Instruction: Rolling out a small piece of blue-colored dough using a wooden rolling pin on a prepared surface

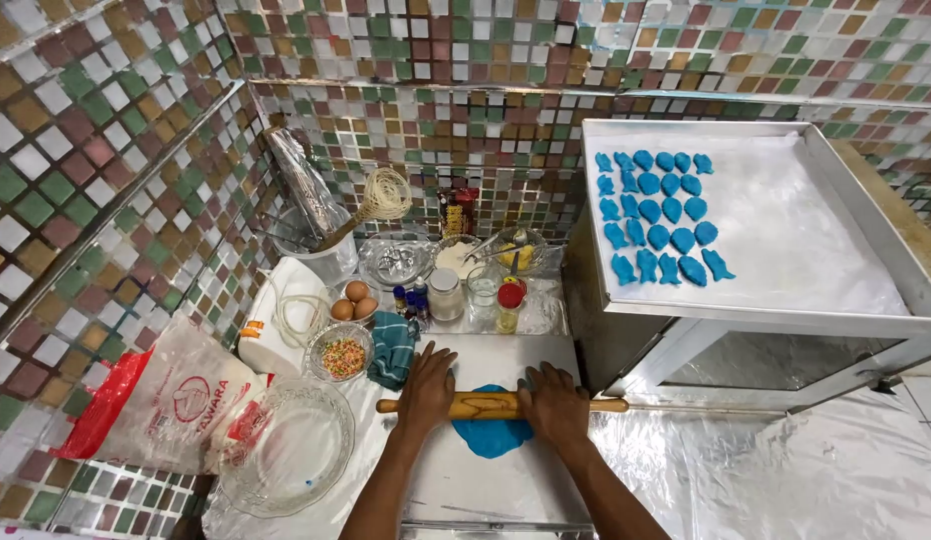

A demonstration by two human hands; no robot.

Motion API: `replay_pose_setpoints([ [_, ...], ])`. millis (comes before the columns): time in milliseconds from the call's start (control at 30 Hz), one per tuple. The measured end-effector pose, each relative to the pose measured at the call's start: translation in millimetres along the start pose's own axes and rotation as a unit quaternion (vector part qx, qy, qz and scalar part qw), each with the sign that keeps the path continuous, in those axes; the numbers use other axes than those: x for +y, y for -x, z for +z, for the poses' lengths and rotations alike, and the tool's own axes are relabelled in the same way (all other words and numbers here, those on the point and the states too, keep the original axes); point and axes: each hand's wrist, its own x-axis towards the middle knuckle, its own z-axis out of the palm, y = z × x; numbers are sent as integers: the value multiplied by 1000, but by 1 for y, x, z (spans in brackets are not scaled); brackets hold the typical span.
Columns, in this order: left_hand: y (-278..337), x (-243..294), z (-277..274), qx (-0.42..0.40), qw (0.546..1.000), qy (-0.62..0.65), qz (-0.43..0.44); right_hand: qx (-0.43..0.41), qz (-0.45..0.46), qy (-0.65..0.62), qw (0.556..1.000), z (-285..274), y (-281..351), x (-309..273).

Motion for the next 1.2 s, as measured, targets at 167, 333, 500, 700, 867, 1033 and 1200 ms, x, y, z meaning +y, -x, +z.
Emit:
replay_pose_setpoints([
  [167,1,-1,0,6,1000,5,3,61,-28,14,998,10,1,5],
  [333,-1,0,-2,-1,1000,3,-2,26,-18,7,999,10,1,5],
  [500,-2,1,-3,-7,1000,16,-12,55,-25,15,998,10,2,5],
  [700,-1,2,-5,-5,1000,6,-7,104,-48,26,993,12,4,7],
  [867,1,7,-8,-22,999,7,-25,123,-61,19,990,9,7,6],
  [1033,0,9,-10,-40,998,3,-38,104,-55,12,993,6,6,5],
  [1200,1,8,-9,-22,999,10,-31,41,-13,-4,999,5,5,3],
])
